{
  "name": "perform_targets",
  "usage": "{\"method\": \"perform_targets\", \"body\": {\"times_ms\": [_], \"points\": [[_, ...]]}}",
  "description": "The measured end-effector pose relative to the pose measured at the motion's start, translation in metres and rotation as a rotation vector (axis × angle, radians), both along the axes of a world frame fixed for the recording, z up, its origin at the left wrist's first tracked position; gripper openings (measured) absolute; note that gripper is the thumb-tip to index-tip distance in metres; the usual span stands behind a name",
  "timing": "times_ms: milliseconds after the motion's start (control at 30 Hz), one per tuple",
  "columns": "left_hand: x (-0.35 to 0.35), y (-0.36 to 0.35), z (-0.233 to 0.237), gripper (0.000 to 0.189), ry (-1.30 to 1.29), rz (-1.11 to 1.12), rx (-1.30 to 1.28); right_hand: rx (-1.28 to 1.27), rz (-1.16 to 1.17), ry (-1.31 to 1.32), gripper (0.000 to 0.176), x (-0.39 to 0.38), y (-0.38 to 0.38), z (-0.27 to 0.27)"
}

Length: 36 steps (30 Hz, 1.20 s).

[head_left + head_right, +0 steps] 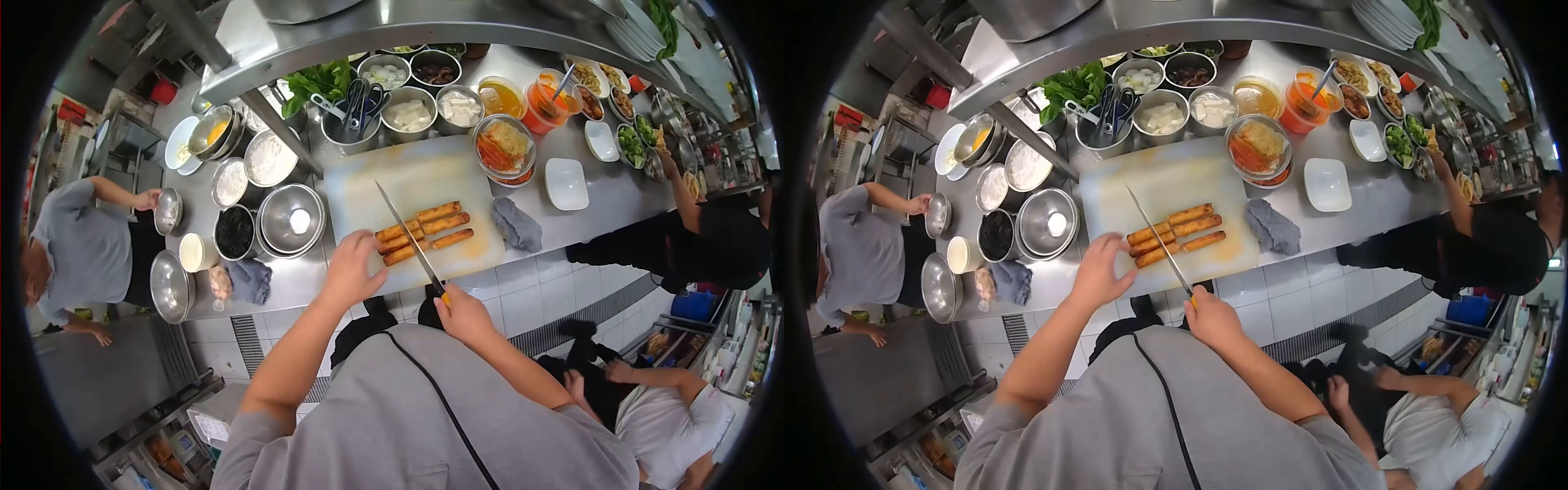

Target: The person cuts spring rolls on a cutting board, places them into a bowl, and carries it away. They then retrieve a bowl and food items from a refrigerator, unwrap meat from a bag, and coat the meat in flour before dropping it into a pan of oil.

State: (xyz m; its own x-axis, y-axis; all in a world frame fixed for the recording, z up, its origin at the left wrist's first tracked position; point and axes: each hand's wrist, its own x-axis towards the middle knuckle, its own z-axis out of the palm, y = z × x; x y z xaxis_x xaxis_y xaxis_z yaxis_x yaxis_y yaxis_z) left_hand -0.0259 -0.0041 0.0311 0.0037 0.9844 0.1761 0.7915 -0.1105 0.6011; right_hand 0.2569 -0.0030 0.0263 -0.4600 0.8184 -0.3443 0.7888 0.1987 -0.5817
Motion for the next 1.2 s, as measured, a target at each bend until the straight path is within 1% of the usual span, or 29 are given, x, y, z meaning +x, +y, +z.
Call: {"method": "perform_targets", "body": {"times_ms": [33,67,133,233,333,433,500,533,600,667,733,833,867,933,1067,1133,1167,1200], "points": [[0.003,0.015,-0.005,0.044,0.007,-0.082,0.019,0.004,-0.003,-0.010,0.028,-0.005,-0.004,-0.001],[0.005,0.024,-0.012,0.044,-0.003,-0.086,0.021,0.022,-0.002,-0.025,0.027,-0.009,-0.008,-0.002],[0.006,0.036,-0.023,0.043,0.027,-0.156,-0.076,0.046,-0.004,-0.045,0.026,-0.016,-0.013,-0.001],[0.005,0.037,-0.032,0.038,0.022,-0.157,-0.045,0.037,-0.045,-0.077,0.026,-0.021,-0.024,0.002],[0.004,0.036,-0.037,0.038,0.042,-0.185,-0.049,0.049,-0.029,-0.107,0.025,-0.019,-0.032,0.003],[0.001,0.039,-0.035,0.037,0.030,-0.199,-0.067,-0.001,-0.036,-0.168,0.026,-0.018,-0.037,0.022],[0.000,0.041,-0.034,0.034,0.012,-0.197,-0.047,-0.063,-0.017,-0.299,0.026,-0.020,-0.037,0.034],[-0.001,0.041,-0.034,0.030,-0.001,-0.197,-0.032,-0.064,-0.011,-0.304,0.026,-0.022,-0.035,0.034],[-0.001,0.044,-0.041,0.030,-0.002,-0.189,-0.021,-0.120,-0.021,-0.328,0.026,-0.030,-0.032,0.030],[-0.001,0.042,-0.044,0.029,0.000,-0.194,-0.018,-0.050,-0.044,-0.211,0.026,-0.055,-0.010,-0.002],[-0.002,0.045,-0.040,0.027,-0.046,-0.177,-0.041,0.050,-0.015,-0.156,0.026,-0.079,0.017,-0.032],[-0.006,0.043,-0.039,0.026,-0.038,-0.186,-0.007,0.063,-0.016,-0.148,0.027,-0.090,0.028,-0.034],[-0.007,0.045,-0.040,0.026,-0.029,-0.192,0.005,0.093,-0.040,-0.130,0.027,-0.080,0.017,-0.037],[-0.005,0.040,-0.044,0.027,-0.007,-0.183,-0.045,0.007,-0.042,-0.173,0.026,-0.060,-0.004,-0.029],[0.001,0.033,-0.041,0.031,0.010,-0.197,-0.086,0.030,-0.065,-0.086,0.026,-0.057,0.008,-0.028],[0.006,0.034,-0.034,0.037,0.058,-0.127,-0.038,0.035,-0.033,0.018,0.031,-0.050,0.019,-0.025],[0.013,0.039,-0.033,0.046,0.021,-0.106,-0.006,0.060,-0.080,0.034,0.032,-0.040,0.013,-0.020],[0.022,0.047,-0.029,0.046,0.022,-0.105,-0.005,0.061,-0.079,0.035,0.032,-0.028,0.011,-0.010]]}}
